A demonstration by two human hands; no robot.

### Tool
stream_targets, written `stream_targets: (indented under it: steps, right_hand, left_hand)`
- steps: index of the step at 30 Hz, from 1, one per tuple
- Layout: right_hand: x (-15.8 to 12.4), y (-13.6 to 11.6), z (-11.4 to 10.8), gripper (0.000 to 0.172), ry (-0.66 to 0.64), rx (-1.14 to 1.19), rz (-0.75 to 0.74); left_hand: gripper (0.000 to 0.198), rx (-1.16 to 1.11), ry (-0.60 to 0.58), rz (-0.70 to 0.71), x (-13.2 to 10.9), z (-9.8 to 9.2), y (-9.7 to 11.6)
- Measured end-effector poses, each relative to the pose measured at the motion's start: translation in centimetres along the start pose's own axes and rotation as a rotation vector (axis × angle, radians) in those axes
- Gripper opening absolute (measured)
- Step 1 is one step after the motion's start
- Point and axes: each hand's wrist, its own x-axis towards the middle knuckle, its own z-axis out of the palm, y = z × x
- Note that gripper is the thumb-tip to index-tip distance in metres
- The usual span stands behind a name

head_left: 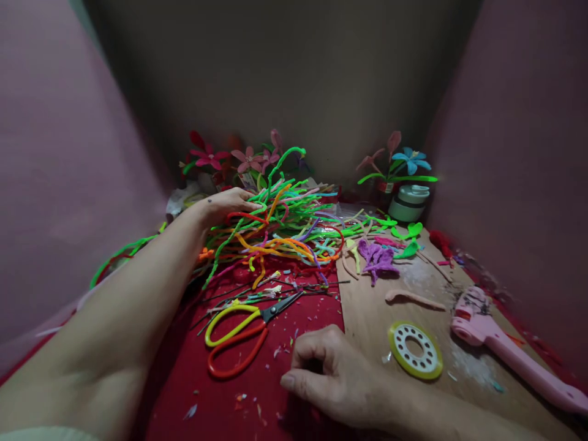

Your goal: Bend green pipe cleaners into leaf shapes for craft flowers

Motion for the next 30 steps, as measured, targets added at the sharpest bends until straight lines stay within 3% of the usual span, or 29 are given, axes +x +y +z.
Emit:
stream_targets:
  steps: [15,26,28,30]
  right_hand:
    - [0.0,-0.1,0.0,0.02,-0.008,-0.035,-0.007]
    - [-0.1,-0.3,0.1,0.022,-0.013,-0.036,-0.002]
    - [-0.2,-0.3,0.1,0.022,-0.016,-0.038,0.003]
    - [-0.2,-0.3,0.0,0.022,-0.016,-0.039,0.0]
  left_hand:
    - [0.049,-0.026,-0.059,0.009,-0.6,-0.1,-0.2]
    - [0.048,0.302,0.079,0.107,0.1,0.2,0.2]
    - [0.056,0.341,0.117,0.169,-0.6,0.8,0.8]
    - [0.063,0.382,0.237,0.3,-2.2,1.7,1.7]
